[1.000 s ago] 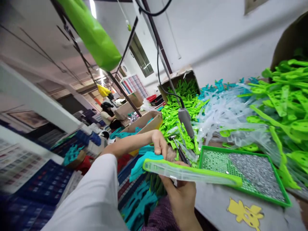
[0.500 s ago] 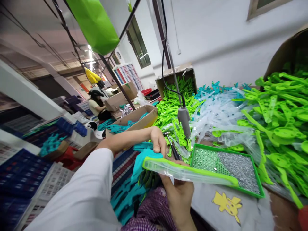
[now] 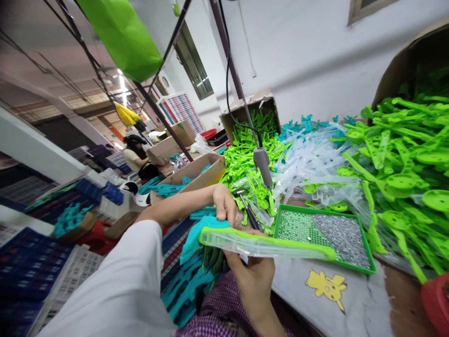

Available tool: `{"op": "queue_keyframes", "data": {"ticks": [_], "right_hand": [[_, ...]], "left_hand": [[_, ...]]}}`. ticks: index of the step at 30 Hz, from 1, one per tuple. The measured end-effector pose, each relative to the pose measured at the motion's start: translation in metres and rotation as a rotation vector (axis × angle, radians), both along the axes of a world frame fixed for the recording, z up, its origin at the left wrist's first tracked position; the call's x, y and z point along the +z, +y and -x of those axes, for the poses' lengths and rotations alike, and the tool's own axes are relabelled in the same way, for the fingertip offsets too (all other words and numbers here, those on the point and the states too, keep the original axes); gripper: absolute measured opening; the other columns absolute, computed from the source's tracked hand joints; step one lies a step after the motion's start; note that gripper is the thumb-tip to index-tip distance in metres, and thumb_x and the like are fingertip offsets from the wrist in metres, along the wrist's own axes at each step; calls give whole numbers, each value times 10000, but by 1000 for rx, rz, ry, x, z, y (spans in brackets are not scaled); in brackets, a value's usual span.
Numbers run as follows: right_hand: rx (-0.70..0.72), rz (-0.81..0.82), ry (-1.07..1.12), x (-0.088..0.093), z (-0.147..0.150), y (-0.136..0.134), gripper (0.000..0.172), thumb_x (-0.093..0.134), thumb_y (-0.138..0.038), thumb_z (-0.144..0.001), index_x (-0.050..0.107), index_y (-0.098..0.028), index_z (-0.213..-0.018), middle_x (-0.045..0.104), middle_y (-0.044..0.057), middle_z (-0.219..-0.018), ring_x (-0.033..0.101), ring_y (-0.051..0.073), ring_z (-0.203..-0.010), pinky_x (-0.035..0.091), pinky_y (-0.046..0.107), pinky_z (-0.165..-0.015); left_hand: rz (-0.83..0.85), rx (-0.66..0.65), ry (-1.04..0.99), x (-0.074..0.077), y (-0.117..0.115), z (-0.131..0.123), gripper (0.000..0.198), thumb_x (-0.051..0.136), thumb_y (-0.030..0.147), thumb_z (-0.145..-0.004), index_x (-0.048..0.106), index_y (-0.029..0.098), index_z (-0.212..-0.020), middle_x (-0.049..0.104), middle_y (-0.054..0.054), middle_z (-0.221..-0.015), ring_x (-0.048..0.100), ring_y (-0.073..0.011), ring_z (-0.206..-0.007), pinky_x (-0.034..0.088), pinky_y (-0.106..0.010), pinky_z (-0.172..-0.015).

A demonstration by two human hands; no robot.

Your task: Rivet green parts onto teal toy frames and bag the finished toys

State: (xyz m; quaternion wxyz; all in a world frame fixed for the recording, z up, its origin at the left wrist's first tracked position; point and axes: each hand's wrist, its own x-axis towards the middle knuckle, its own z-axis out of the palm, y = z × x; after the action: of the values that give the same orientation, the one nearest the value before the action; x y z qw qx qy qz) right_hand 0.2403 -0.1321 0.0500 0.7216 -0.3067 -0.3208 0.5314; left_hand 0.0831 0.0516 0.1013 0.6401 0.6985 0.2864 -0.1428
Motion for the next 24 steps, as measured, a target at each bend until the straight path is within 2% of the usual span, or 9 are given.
{"op": "queue_keyframes", "data": {"ticks": [3,7,11,17,19,21,24], "right_hand": [[8,-1,-9,-1,1,-1,351,819,-213,-598,618,-185,-885,709,29,-817,701,190,-736,602,324,-716],[40,28,-9,-7,3,-4,421,830,-207,-591,610,-189,-949,702,34,-864,692,192,-765,598,339,-744],[64,5,-4,-11,5,-5,395,823,-197,-609,609,-195,-941,691,29,-885,691,185,-790,596,329,-760],[57,7,14,-9,7,-5,421,824,-196,-612,594,-197,-965,704,28,-891,699,184,-779,603,328,-751],[56,4,-3,-8,7,-6,409,820,-197,-617,601,-190,-963,711,34,-881,702,193,-784,603,342,-761],[55,-20,-26,-6,7,-6,370,811,-204,-631,616,-183,-944,716,40,-868,700,198,-789,602,352,-768],[29,-36,-69,-5,6,-7,331,810,-216,-632,642,-178,-914,720,43,-853,694,195,-763,602,348,-737]], "left_hand": [[51,-91,65,5,-1,-4,515,710,541,-602,769,135,-911,707,-74,-884,686,-296,-951,554,-285,-663],[23,-70,40,9,-2,-9,548,720,582,-586,765,123,-882,703,-79,-864,694,-287,-910,543,-257,-643],[67,-136,56,10,-5,-9,552,756,568,-543,762,126,-873,695,-78,-826,694,-296,-913,543,-263,-662],[47,-64,68,14,-8,-13,493,687,581,-624,757,140,-833,698,-85,-805,695,-289,-927,545,-254,-661],[100,-138,94,17,-8,-18,459,747,548,-556,754,147,-778,704,-87,-798,695,-297,-914,547,-255,-663],[204,-264,124,20,-8,-22,429,806,497,-481,747,147,-722,705,-95,-782,697,-310,-890,552,-268,-679],[335,-426,189,24,-9,-26,406,819,461,-484,749,126,-703,696,-121,-769,692,-326,-911,549,-288,-749]]}}
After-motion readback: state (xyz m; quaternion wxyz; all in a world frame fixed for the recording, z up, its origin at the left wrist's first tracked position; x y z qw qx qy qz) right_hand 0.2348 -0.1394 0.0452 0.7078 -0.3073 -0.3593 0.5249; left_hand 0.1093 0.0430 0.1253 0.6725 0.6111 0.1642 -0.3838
